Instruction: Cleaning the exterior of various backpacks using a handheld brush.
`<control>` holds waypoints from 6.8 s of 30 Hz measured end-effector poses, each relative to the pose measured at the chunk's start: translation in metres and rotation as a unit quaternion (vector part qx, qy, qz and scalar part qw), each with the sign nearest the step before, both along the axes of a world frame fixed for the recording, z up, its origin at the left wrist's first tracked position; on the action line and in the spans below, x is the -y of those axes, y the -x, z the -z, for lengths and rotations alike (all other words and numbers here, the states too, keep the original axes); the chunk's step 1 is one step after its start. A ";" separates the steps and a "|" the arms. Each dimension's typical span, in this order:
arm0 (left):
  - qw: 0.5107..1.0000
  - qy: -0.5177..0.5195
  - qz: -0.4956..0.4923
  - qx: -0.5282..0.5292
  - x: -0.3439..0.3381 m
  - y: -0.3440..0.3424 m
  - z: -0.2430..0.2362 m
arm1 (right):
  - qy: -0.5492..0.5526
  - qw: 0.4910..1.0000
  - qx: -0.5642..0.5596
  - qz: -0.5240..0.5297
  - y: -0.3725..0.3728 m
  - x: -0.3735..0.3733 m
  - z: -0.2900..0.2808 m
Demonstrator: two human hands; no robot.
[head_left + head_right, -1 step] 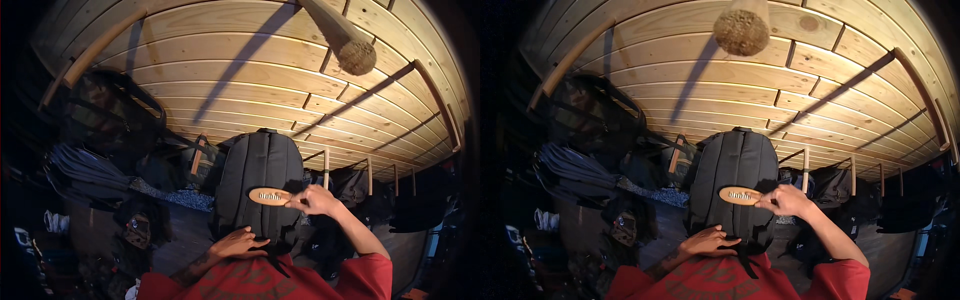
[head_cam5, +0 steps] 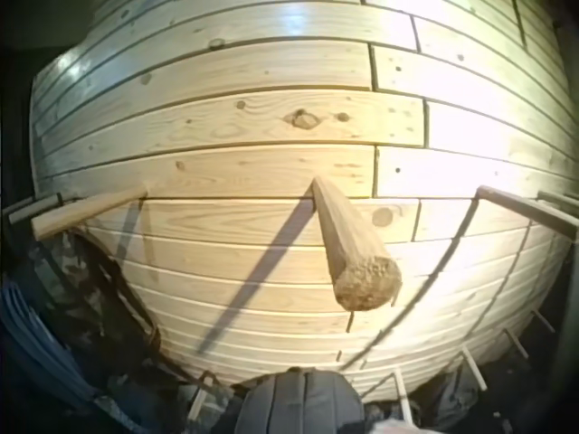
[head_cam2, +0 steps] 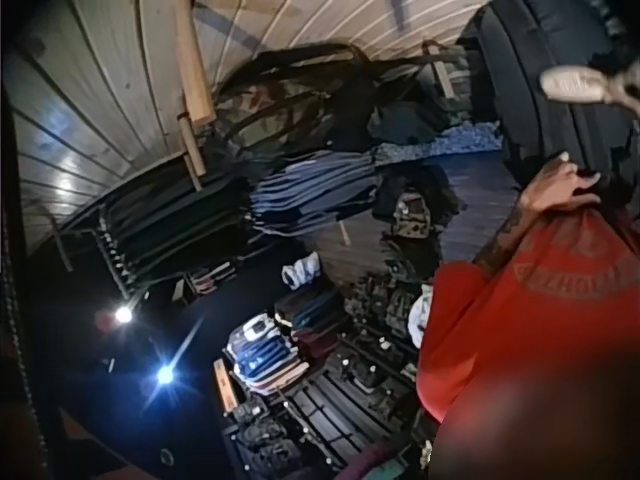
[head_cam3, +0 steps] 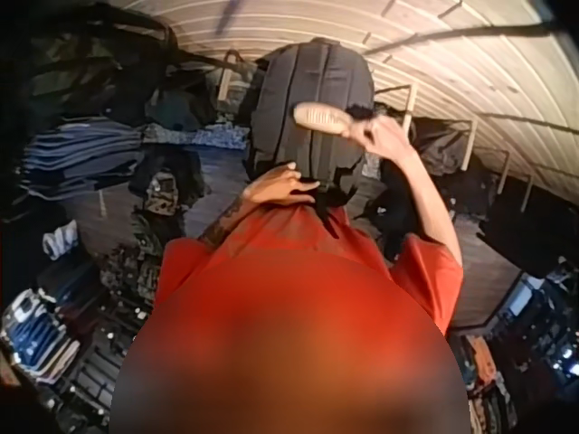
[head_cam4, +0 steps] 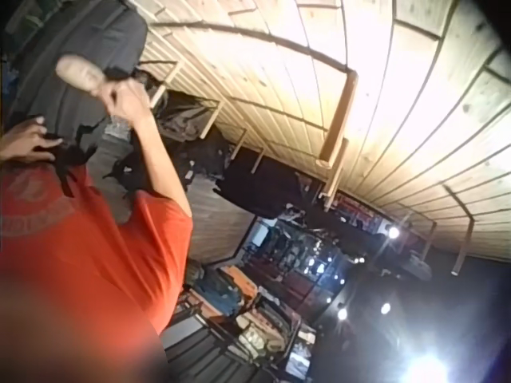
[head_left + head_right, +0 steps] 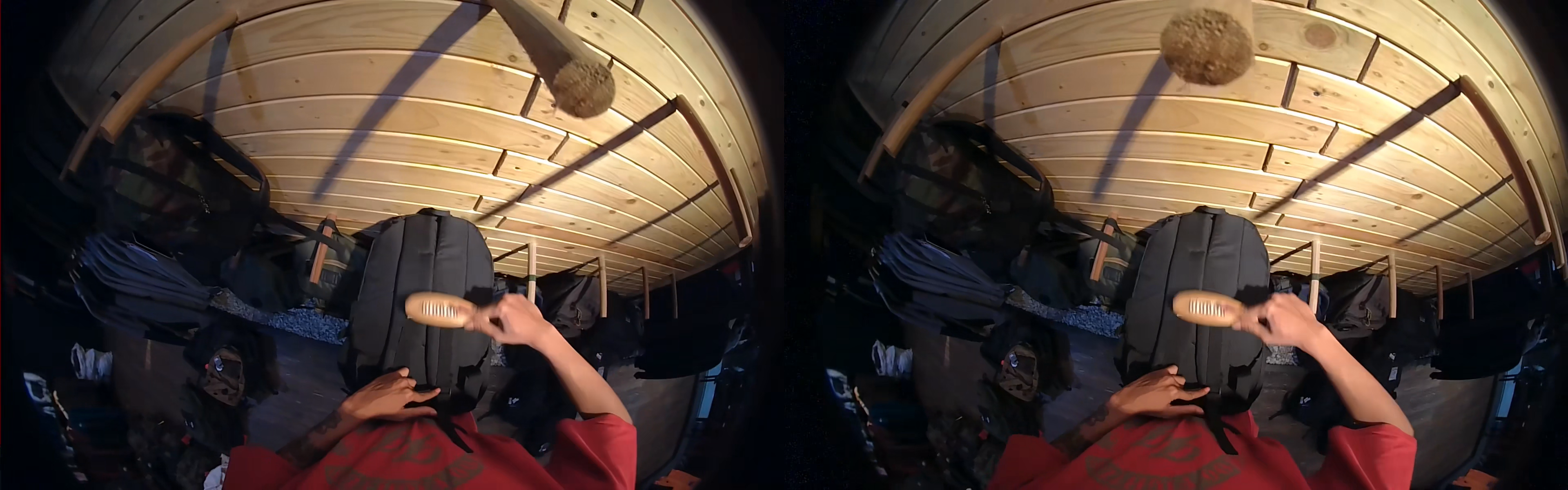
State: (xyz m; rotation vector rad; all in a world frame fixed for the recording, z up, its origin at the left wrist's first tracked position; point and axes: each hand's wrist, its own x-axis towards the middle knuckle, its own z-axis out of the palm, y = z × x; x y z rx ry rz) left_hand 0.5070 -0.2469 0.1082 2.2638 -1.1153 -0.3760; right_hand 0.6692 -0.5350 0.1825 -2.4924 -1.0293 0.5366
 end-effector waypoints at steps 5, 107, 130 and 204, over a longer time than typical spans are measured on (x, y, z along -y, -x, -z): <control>0.999 -0.031 0.004 -0.016 0.009 -0.006 -0.017 | -0.018 0.973 0.108 0.204 -0.043 -0.028 0.047; 0.989 -0.011 -0.017 -0.143 0.019 0.001 -0.011 | -0.061 0.979 0.028 0.193 0.076 -0.053 0.031; 0.960 0.061 -0.269 0.048 -0.086 -0.018 -0.003 | -0.067 0.914 0.157 0.368 0.145 -0.030 0.073; 0.880 0.183 -0.365 -0.241 -0.125 -0.081 0.093 | -0.048 0.992 0.118 -0.017 0.127 0.015 0.063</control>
